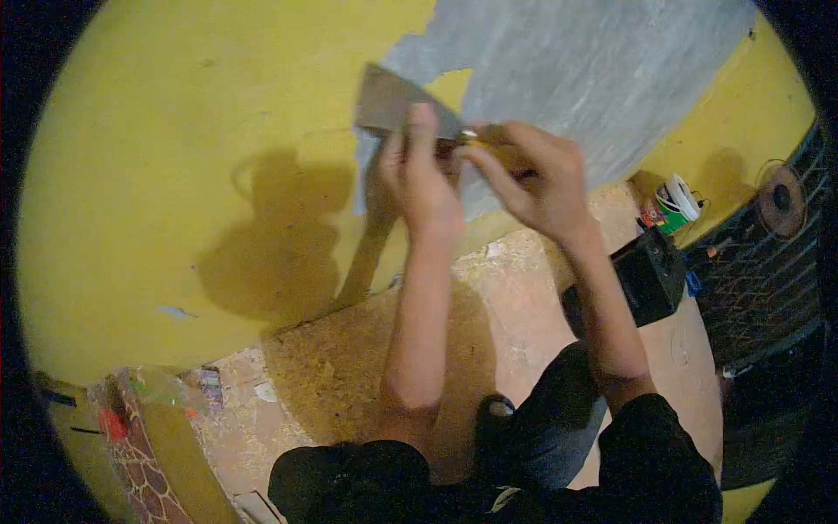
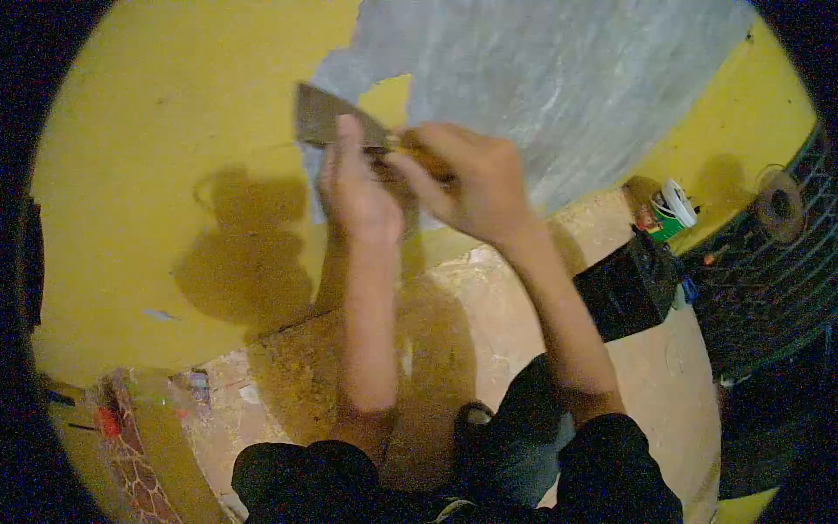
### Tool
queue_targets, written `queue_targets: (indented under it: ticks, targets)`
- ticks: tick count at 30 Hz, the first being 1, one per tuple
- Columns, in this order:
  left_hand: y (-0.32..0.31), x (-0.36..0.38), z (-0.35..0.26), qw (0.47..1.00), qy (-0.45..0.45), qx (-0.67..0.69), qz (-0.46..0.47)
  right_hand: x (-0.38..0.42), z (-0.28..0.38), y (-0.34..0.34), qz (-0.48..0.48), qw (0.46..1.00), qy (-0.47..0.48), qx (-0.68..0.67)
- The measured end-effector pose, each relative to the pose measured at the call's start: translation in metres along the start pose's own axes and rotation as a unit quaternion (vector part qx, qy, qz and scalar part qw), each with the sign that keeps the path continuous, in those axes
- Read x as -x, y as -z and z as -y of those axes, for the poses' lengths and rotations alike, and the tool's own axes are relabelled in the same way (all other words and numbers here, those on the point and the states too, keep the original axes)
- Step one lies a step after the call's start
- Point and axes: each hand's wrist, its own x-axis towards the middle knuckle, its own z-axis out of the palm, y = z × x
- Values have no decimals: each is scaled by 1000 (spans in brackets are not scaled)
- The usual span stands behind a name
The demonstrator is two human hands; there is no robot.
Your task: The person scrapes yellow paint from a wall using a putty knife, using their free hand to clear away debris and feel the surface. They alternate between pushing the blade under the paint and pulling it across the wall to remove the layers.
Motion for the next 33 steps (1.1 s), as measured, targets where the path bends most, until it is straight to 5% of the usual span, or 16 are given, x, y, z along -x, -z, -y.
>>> queue_targets:
  ticks: [4,7,12,16,21,23,33]
  targets:
    - [3,-5,23,993,10,-117,32,4,-14,-19,-49,997,-9,-53]
    - [3,-7,-8,998,-6,-4,61,1,1,-6,-22,1000,0,3]
    - [0,-8,16,989,-19,-143,26,2,1,-12,-61,996,-51,-47]
    - [0,-5,-4,997,8,-1,80,6,6,-6,-62,997,-36,-15]
    - [-7,-5,3,998,-24,-58,17,4,8,-14,-74,996,-47,-14]
    - [-3,-5,-5,997,-5,40,68,6,8,-11,-65,998,-23,5]
    - [1,-6,2,998,-1,-36,56,9,5,-6,-95,995,-26,-7]
